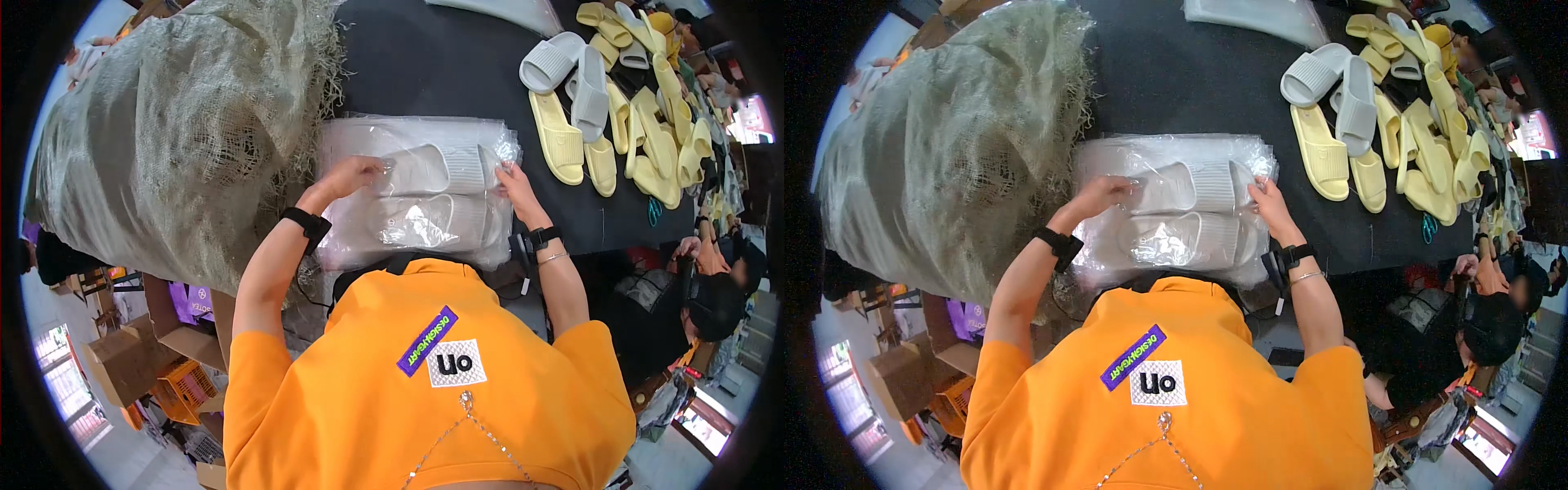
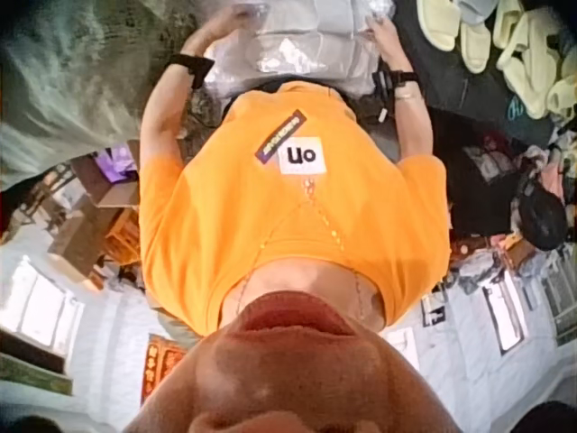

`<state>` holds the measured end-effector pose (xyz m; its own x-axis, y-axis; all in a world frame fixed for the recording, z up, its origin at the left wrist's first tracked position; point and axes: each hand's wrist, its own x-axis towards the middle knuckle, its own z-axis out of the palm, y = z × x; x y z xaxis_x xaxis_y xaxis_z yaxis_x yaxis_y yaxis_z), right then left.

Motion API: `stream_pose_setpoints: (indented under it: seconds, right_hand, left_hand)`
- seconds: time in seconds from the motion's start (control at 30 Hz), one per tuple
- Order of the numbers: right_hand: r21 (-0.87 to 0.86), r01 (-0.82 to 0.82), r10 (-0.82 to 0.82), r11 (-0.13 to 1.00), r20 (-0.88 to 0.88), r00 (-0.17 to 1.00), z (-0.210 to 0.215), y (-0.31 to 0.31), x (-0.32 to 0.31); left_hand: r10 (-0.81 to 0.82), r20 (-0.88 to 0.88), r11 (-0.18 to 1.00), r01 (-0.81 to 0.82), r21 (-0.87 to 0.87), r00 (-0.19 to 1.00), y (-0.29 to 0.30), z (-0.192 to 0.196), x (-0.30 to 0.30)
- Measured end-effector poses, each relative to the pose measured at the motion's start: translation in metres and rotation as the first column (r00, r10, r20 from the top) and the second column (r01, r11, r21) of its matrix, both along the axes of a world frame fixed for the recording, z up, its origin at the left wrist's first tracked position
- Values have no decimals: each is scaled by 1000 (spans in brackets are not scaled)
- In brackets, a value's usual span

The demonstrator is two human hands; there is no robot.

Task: Placing pairs of manufactured sandals into plastic bags on a workbench.

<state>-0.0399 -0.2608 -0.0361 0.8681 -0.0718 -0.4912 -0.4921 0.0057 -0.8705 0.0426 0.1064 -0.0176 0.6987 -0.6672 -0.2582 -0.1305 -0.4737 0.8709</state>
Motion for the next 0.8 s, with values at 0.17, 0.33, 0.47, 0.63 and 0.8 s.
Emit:
stream_pose_setpoints:
  seconds: [0.17, 0.33, 0.47, 0.63, 0.8]
  right_hand:
    - [-112, 28, -41, 993, -123, 992, 30, 3, -31]
    - [-6, 65, -65, 998, -164, 984, 4, -8, -71]
    - [-3, 78, -78, 997, -114, 990, 7, 5, -71]
    - [-66, 200, -202, 978, -32, 979, -2, 5, -67]
    - [-128, 296, -293, 947, 40, 955, -2, 5, -56]
  left_hand:
    - [-311, 219, 877, 191, 440, 925, -24, 14, 0]
    - [-343, 452, 939, 306, 154, 824, -62, 5, -10]
    - [-473, 608, 881, 337, 332, 638, -94, 13, -26]
    - [-404, 656, 906, 181, 382, 638, -115, -3, -44]
    - [-277, 620, 947, 99, 306, 734, -84, 5, -46]
